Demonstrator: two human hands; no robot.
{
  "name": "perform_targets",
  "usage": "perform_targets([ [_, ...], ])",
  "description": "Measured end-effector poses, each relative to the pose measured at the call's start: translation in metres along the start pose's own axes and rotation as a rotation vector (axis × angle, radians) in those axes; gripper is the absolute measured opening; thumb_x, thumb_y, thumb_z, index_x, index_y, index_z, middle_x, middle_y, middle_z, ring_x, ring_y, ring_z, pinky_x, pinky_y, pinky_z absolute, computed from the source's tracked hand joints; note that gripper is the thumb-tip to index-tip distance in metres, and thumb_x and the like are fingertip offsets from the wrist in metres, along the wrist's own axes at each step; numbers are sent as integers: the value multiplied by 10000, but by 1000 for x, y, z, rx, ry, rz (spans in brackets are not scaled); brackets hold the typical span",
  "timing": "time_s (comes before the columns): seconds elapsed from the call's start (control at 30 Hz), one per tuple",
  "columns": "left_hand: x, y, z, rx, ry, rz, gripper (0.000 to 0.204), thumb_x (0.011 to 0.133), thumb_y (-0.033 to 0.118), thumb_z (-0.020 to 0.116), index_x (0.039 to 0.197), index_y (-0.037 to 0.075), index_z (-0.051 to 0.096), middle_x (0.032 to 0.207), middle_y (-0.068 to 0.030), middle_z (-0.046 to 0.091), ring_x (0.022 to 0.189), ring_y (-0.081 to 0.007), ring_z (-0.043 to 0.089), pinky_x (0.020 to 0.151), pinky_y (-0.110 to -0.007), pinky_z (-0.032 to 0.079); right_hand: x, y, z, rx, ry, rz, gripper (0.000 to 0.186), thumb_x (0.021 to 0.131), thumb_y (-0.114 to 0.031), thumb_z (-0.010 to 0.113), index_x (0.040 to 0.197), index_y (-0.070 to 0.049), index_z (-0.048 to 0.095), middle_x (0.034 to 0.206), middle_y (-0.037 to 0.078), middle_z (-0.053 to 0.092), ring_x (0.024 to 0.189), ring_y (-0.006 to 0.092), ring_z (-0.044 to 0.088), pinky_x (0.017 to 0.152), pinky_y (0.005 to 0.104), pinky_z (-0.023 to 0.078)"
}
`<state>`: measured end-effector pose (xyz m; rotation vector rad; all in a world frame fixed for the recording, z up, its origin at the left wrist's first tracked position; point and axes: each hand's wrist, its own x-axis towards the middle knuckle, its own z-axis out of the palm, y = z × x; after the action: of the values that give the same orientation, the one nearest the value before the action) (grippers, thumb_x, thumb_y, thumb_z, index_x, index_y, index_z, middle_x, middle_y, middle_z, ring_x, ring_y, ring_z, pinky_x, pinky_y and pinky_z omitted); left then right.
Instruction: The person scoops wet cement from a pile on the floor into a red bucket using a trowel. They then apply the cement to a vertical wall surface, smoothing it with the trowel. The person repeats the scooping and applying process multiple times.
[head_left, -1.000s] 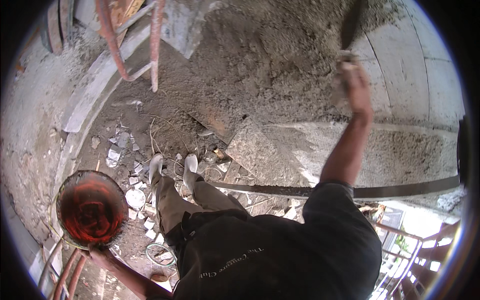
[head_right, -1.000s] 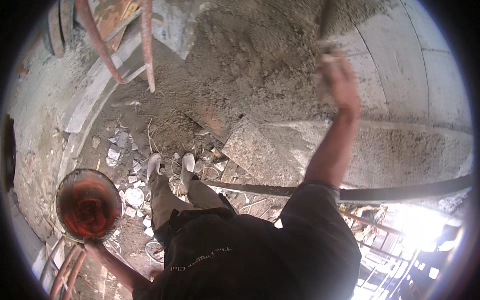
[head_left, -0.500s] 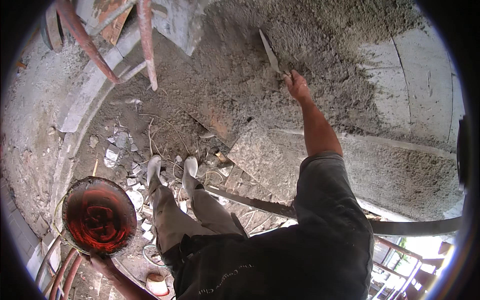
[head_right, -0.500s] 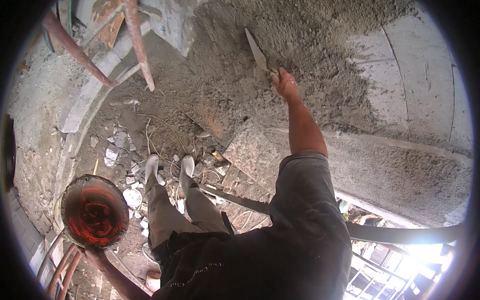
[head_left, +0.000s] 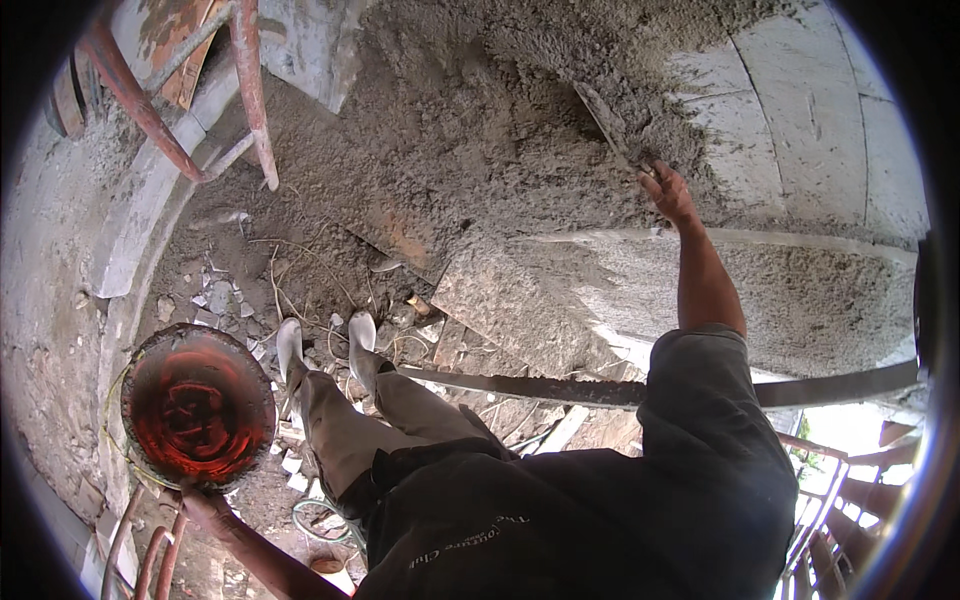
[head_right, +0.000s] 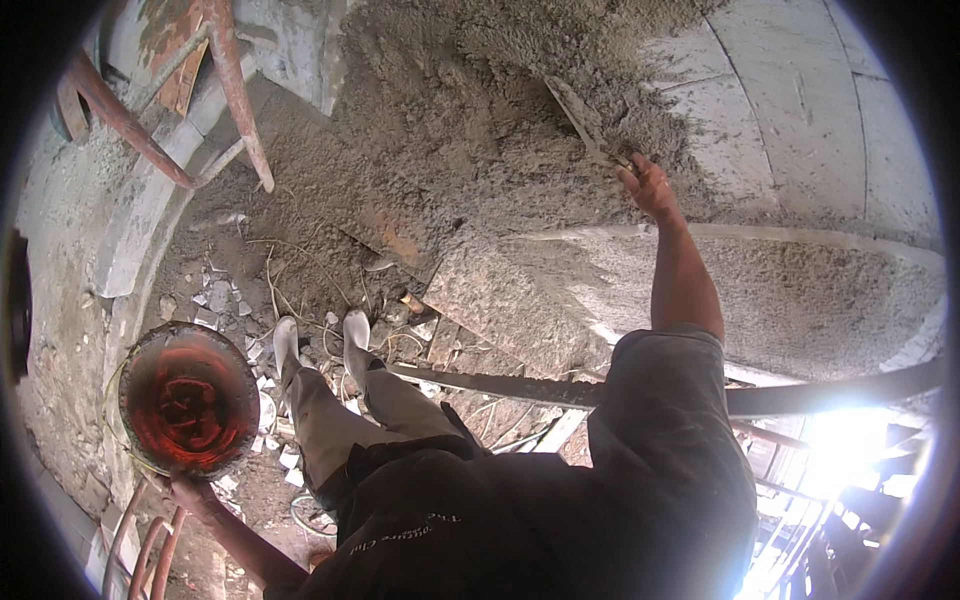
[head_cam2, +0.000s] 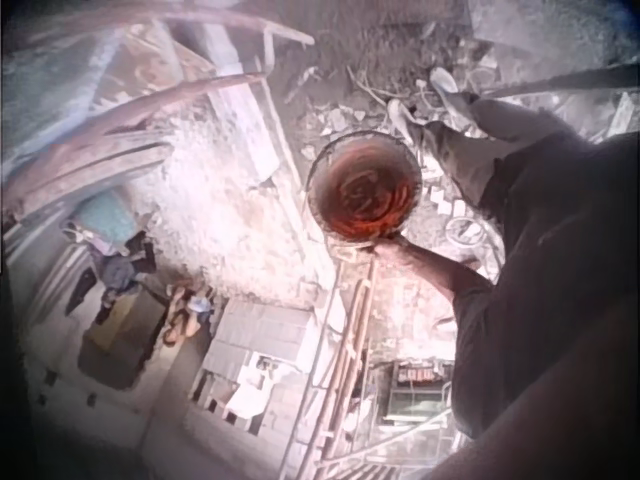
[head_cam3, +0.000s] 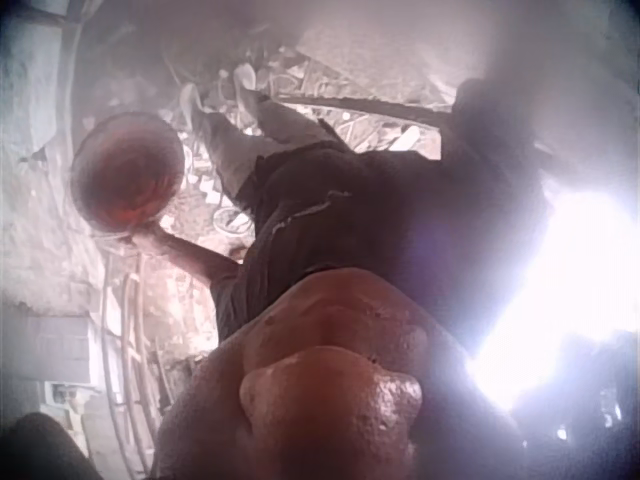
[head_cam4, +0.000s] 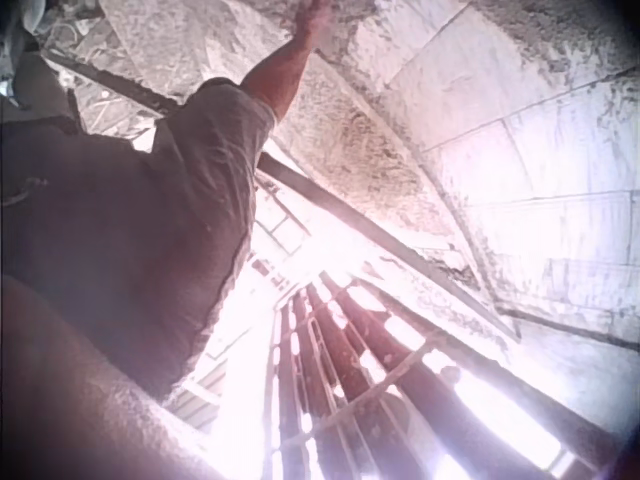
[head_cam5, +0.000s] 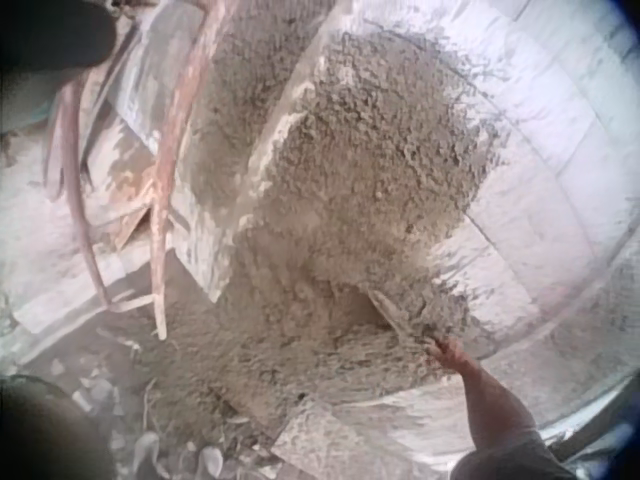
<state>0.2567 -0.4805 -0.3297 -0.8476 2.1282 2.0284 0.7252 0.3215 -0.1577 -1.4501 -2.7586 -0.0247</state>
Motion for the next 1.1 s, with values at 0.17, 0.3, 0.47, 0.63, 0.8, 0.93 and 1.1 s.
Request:
perform_targets([
  [0.17, 0, 0, 6, -34, -51, -35, 725, 703, -13, 540, 1403, 43, 362, 1077, -97, 554, 873, -191, 505, 794, -345, 444, -22, -35, -64, -174, -96, 177, 425, 870, -383, 616, 1131, -49, 595, 1076, 202, 629, 1026, 373, 590, 847, 440, 468],
  [0.3, -12, 6, 8, -44, -60, -28, 682, 700, -36, 525, 1366, 23, 387, 1060, -89, 545, 840, -178, 486, 758, -330, 434, -56, -90, -89, -266, 61, 195, 339, 862, -380, 618, 1061, -110, 575, 1031, 139, 641, 969, 363, 603, 777, 459, 473],
  [0.47, 0, -11, -16, -142, -126, -30, 643, 687, -104, 500, 1313, 21, 418, 958, -52, 553, 667, -105, 447, 604, -247, 394, -69, -157, -98, -340, 244, 347, 258, 873, -375, 597, 962, -134, 567, 997, 101, 646, 905, 365, 614, 729, 481, 466],
  [0.63, -14, 3, -17, -207, -37, -9, 728, 665, -136, 471, 1369, 27, 380, 1148, -129, 539, 872, -189, 535, 699, -292, 474, -56, -241, -84, -223, 241, 169, 227, 904, -354, 567, 929, -129, 565, 992, 112, 645, 868, 378, 622, 704, 491, 473],
  [0.8, 3, -18, -65, -159, -46, 15, 786, 702, -108, 442, 1453, 83, 312, 1194, -133, 541, 892, -206, 552, 720, -304, 494, -42, -382, -59, 20, -184, -245, 244, 880, -291, 633, 1048, -122, 579, 945, 108, 668, 822, 273, 663, 718, 412, 535],
  [0.93, -37, 5, -51, -225, 57, 0, 775, 704, -69, 482, 1442, 121, 338, 1048, -89, 581, 714, -146, 516, 606, -277, 452, -42, -447, -19, 490, -273, -879, 313, 864, -300, 664, 1103, -113, 591, 962, 111, 664, 893, 249, 653, 762, 384, 529],
  [1.1, -53, 23, -65, -186, 56, 71, 774, 668, -78, 506, 1408, 106, 378, 1021, -57, 572, 616, -104, 442, 539, -244, 404, -17, -460, 4, 995, -761, -853, 309, 809, -268, 753, 1032, -83, 647, 960, 68, 662, 827, 172, 641, 744, 347, 546],
])
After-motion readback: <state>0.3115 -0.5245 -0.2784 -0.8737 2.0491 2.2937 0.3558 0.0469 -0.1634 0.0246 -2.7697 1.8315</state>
